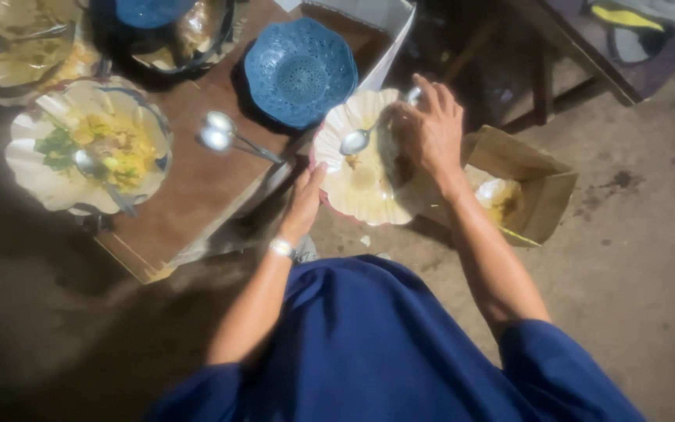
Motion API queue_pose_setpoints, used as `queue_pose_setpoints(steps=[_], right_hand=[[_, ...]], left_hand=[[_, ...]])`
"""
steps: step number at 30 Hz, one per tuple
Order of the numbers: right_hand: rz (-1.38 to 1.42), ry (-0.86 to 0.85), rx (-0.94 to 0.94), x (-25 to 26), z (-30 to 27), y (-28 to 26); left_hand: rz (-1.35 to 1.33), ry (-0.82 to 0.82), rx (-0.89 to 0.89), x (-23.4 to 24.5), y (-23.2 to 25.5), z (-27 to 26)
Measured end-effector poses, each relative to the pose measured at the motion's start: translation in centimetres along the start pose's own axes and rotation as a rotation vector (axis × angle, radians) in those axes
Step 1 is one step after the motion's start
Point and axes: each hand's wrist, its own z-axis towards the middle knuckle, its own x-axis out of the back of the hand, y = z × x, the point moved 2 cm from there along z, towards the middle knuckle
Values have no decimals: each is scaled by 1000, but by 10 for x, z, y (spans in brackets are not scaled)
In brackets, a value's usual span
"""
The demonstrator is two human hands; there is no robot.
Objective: Clearing away dirty dishes, food scraps, and trash from a table and sorting them.
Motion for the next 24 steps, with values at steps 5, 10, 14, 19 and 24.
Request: queue_pose_setpoints(steps=[5, 10, 14, 19, 24], right_hand=[[7, -42, 1, -3, -13, 14], [57, -61, 1, 3, -20, 17], [54, -103, 8, 8, -19, 18], [556, -162, -213, 5, -5, 5], [1359, -340, -425, -32, 17, -66]], left_hand=[[-7, -8, 50, -1, -12, 0], [-1, 20, 74, -2, -13, 0], [12, 51, -1, -1, -4, -3], [72, 139, 25, 25, -54, 4], [82, 174, 137, 22, -62, -13]])
